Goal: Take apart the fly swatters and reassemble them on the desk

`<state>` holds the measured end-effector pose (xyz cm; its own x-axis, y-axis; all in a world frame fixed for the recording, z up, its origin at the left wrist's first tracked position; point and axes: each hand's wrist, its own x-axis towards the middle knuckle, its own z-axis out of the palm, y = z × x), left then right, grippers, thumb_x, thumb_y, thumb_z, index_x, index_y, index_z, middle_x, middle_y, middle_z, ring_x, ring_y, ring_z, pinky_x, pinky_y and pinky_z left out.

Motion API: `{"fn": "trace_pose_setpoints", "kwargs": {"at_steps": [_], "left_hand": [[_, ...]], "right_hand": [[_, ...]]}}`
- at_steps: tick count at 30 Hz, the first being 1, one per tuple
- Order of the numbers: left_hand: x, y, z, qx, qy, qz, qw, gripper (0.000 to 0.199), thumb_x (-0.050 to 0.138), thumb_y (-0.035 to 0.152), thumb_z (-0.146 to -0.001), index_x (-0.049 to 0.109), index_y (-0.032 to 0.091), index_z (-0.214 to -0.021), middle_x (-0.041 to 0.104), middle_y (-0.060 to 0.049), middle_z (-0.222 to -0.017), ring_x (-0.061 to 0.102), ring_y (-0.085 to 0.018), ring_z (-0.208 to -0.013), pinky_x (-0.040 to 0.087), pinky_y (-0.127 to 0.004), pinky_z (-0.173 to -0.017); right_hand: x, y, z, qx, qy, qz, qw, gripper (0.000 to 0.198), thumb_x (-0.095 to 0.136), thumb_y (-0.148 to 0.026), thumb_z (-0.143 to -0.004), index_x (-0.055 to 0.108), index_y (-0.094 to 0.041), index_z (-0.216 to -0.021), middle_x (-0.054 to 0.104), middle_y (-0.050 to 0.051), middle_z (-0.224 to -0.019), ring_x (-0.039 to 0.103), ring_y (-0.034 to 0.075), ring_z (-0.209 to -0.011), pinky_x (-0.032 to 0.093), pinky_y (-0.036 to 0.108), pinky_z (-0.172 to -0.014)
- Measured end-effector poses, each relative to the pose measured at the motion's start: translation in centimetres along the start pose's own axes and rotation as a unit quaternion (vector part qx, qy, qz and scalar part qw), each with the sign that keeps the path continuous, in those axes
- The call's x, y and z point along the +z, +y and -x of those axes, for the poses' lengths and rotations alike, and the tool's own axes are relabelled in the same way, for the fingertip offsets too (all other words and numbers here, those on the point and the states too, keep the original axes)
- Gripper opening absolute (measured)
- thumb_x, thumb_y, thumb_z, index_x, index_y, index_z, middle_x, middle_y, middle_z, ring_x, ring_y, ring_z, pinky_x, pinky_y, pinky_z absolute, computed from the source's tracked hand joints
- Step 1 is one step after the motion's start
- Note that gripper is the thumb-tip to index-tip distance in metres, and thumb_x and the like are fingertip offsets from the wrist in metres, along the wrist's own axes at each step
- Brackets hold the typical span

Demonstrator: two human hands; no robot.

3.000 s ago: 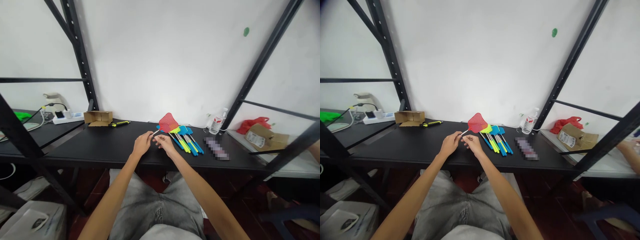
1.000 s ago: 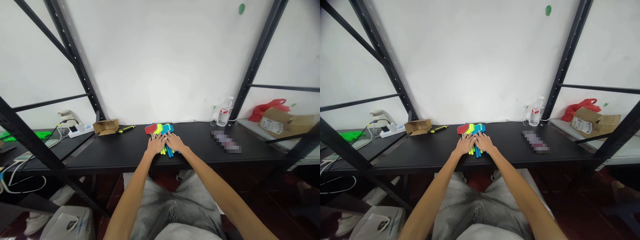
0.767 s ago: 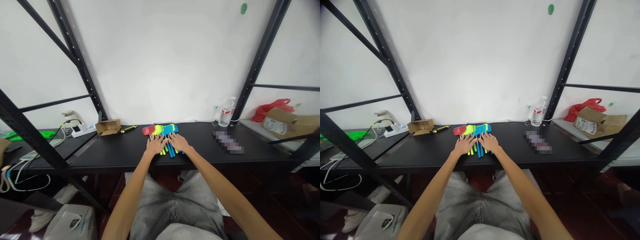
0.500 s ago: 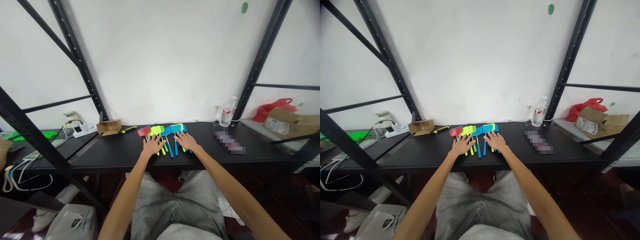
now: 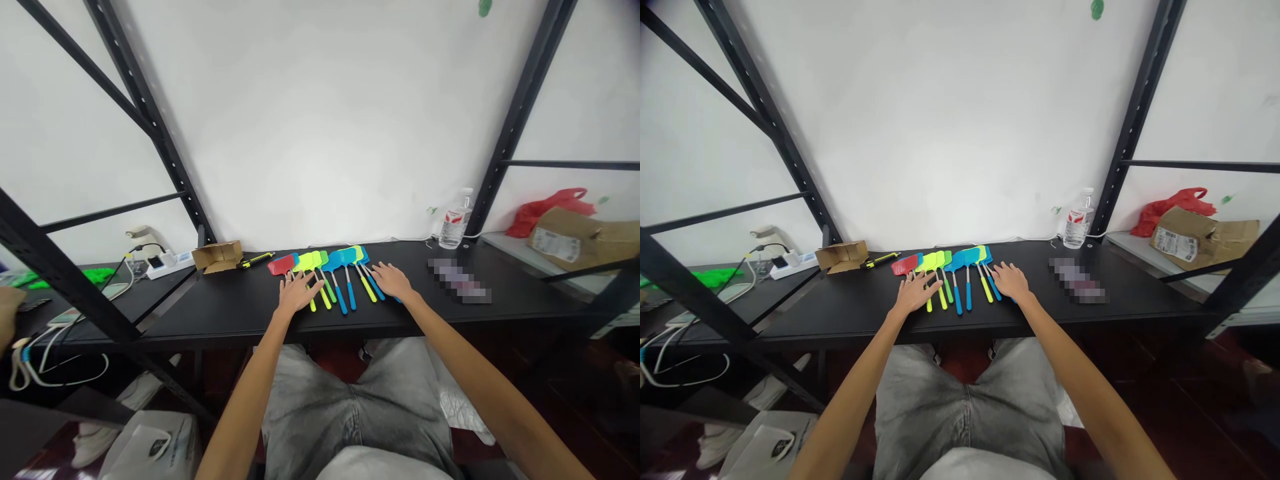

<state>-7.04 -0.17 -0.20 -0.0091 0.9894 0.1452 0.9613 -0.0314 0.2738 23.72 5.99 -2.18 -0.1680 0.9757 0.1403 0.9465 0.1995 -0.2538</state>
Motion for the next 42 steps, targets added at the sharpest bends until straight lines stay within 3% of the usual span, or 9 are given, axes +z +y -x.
{"fn": "trace_pose_setpoints", "kwargs": {"at_steps": [10,17,20,23,26,30,34,37,42], "left_hand": [[0.3,-0.2,0.0,0.016,0.004,-0.016,1.000,0.069,0.036,0.074,-0.088,0.043,0.041,-0.148,0.031,-0.004,-0.162,0.018,-0.039,-0.150,0.015,-0.061,-0.117],[0.4,-0.2,0.0,0.013,0.008,-0.010,1.000,0.068,0.037,0.074,-0.087,0.044,0.042,-0.147,0.031,-0.003,-0.161,0.018,-0.039,-0.150,0.016,-0.061,-0.117],[0.4,0.0,0.0,0.006,0.016,-0.002,1.000,0.068,0.034,0.074,-0.089,0.046,0.040,-0.146,0.032,-0.003,-0.161,0.020,-0.037,-0.150,0.016,-0.059,-0.118],[0.4,0.1,0.1,-0.006,0.028,0.006,1.000,0.067,0.032,0.073,-0.090,0.050,0.037,-0.144,0.036,-0.005,-0.159,0.022,-0.036,-0.149,0.017,-0.057,-0.118],[0.2,0.2,0.3,-0.025,0.041,0.017,0.999,0.063,0.034,0.067,-0.093,0.054,0.034,-0.142,0.039,-0.006,-0.158,0.026,-0.036,-0.148,0.018,-0.058,-0.118],[-0.2,-0.6,0.4,-0.056,0.079,0.034,0.995,0.049,0.036,0.051,-0.097,0.060,0.032,-0.136,0.042,-0.005,-0.156,0.033,-0.036,-0.145,0.022,-0.060,-0.116],[-0.6,-2.4,0.4,-0.014,0.061,0.060,0.996,0.042,0.049,0.038,-0.092,0.064,0.030,-0.130,0.044,-0.003,-0.154,0.034,-0.030,-0.146,0.028,-0.049,-0.117],[-1.0,-3.9,0.5,0.001,0.102,0.103,0.989,0.038,0.051,0.034,-0.091,0.068,0.027,-0.125,0.050,-0.002,-0.150,0.039,-0.024,-0.143,0.032,-0.038,-0.117],[-1.8,-5.2,0.9,-0.066,0.153,0.123,0.978,0.039,0.047,0.029,-0.091,0.067,0.023,-0.125,0.063,-0.004,-0.136,0.055,-0.022,-0.128,0.040,-0.033,-0.110]], "right_hand": [[-0.7,-0.5,0.8,0.064,0.066,-0.019,0.996,0.044,0.036,-0.021,-0.094,0.064,-0.014,-0.128,0.063,0.019,-0.131,0.049,0.035,-0.133,0.042,0.045,-0.103],[-0.6,-0.6,1.1,-0.004,0.049,-0.026,0.998,0.067,0.049,-0.065,-0.089,0.055,-0.024,-0.142,0.047,0.009,-0.151,0.038,0.040,-0.141,0.032,0.051,-0.112],[-0.8,-0.7,1.2,-0.030,0.047,-0.025,0.998,0.051,0.047,-0.050,-0.095,0.057,-0.027,-0.140,0.052,0.007,-0.148,0.043,0.036,-0.138,0.035,0.048,-0.111],[-1.1,-0.8,1.3,0.004,0.050,-0.028,0.998,0.043,0.045,-0.030,-0.096,0.060,-0.022,-0.136,0.062,0.012,-0.135,0.056,0.032,-0.125,0.046,0.040,-0.099],[-1.3,-0.9,1.4,0.051,0.051,-0.047,0.996,0.041,0.044,-0.025,-0.095,0.061,-0.021,-0.132,0.067,0.015,-0.125,0.064,0.032,-0.113,0.051,0.037,-0.085],[-1.3,-0.7,1.3,0.083,0.065,-0.059,0.993,0.043,0.046,-0.026,-0.094,0.060,-0.019,-0.133,0.066,0.017,-0.126,0.063,0.033,-0.114,0.050,0.037,-0.084],[-1.1,-0.3,1.1,0.064,0.078,-0.095,0.990,0.051,0.046,-0.036,-0.094,0.055,-0.017,-0.140,0.064,0.015,-0.132,0.060,0.033,-0.120,0.049,0.039,-0.092],[-1.1,0.0,1.0,0.063,0.086,-0.134,0.985,0.054,0.046,-0.039,-0.094,0.054,-0.018,-0.143,0.063,0.012,-0.134,0.059,0.031,-0.123,0.049,0.037,-0.095],[-1.1,0.0,1.1,0.062,0.084,-0.141,0.984,0.054,0.046,-0.038,-0.093,0.055,-0.019,-0.142,0.064,0.011,-0.134,0.059,0.032,-0.123,0.050,0.037,-0.094]]}}
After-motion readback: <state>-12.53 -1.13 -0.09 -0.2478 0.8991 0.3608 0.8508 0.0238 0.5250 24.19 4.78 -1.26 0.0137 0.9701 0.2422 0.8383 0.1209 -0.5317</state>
